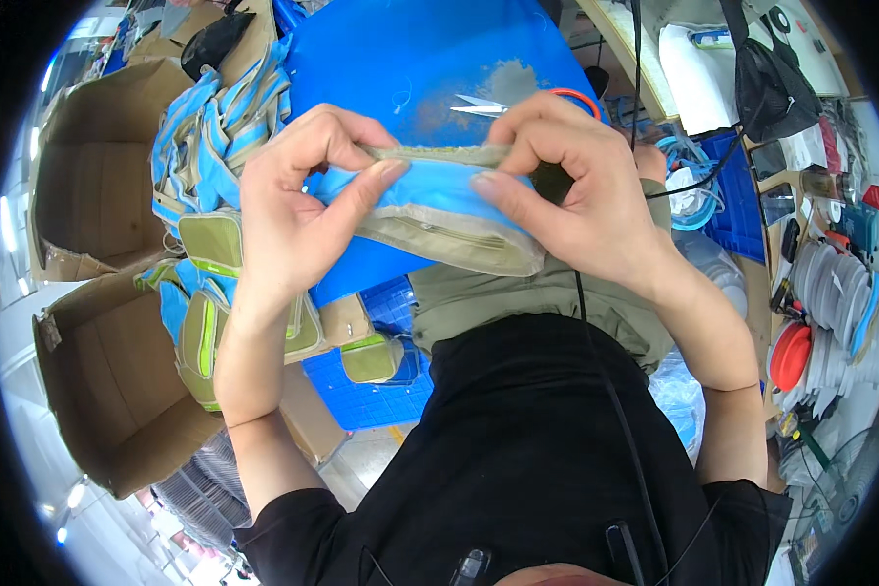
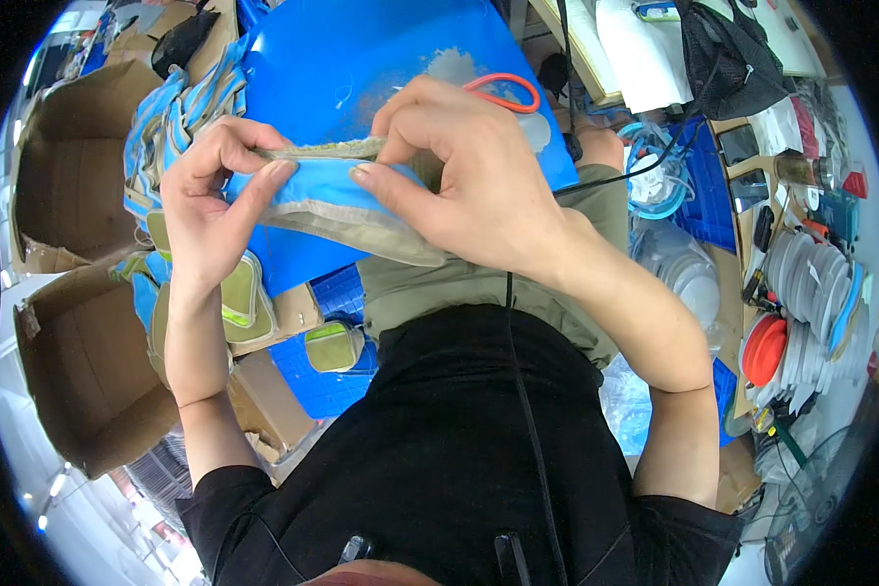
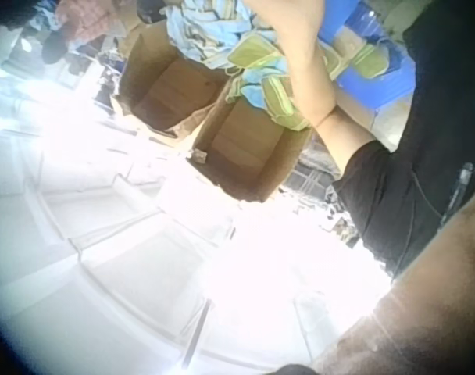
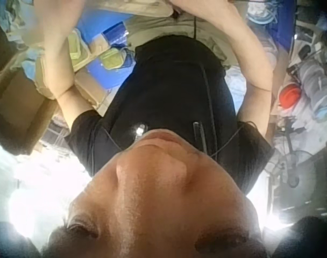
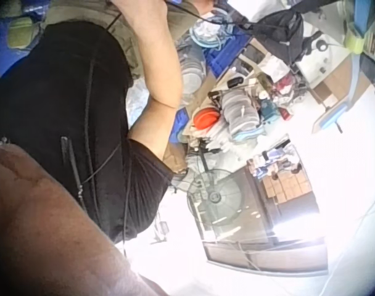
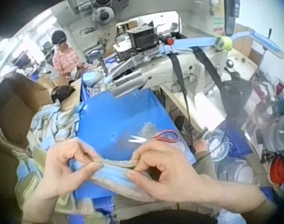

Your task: The person threads a sewing machine with blue thread, cuts the thread, and then repeatedly handles small blue and green fabric masks. They pick up masks, open and close zippers, and inspect the seams and interior lining before placing them back on the table.

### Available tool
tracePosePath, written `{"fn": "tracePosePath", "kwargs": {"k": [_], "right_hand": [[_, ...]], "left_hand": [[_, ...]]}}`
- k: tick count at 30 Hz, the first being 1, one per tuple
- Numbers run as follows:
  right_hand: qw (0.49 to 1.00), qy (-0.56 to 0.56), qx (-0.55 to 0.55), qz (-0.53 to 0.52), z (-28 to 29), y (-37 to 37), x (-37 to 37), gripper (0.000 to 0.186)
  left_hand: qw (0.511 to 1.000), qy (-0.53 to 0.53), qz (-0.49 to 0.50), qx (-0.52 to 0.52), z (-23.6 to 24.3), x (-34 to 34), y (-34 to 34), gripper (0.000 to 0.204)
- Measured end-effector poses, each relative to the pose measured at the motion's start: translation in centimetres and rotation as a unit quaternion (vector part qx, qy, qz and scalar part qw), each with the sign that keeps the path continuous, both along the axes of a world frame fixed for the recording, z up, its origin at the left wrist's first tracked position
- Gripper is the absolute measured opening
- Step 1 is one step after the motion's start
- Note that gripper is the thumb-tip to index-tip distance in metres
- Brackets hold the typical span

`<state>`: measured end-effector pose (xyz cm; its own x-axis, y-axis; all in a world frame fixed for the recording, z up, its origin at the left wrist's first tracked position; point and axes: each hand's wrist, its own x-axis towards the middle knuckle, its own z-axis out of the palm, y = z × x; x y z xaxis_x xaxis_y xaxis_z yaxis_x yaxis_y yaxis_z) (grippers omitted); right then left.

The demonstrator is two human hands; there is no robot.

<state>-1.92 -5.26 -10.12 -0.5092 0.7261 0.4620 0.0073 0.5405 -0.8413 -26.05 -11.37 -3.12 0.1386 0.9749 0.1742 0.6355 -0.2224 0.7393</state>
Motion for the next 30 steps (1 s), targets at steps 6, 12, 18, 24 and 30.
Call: {"fn": "tracePosePath", "kwargs": {"k": [6,12,18,24,30], "right_hand": [[1.000,0.012,-0.013,-0.009,-0.5,-0.1,-0.3,0.025],[1.000,0.015,-0.024,-0.013,-0.3,-0.3,-0.4,0.027],[0.999,0.016,-0.027,-0.008,-0.1,-0.6,-0.3,0.030],[0.998,0.024,-0.061,0.002,1.8,-1.4,0.3,0.022],[0.975,-0.022,-0.170,0.139,6.1,-1.4,1.4,0.018]], "left_hand": [[0.999,0.006,0.011,0.033,0.0,0.3,-0.7,0.020],[0.998,0.012,0.019,0.064,-0.1,0.5,-0.8,0.022],[0.997,0.012,0.014,0.074,0.1,0.7,-1.2,0.022],[0.996,0.037,-0.003,0.082,2.8,1.5,-1.6,0.022],[0.996,0.064,-0.050,0.045,6.6,1.5,-1.5,0.021]]}}
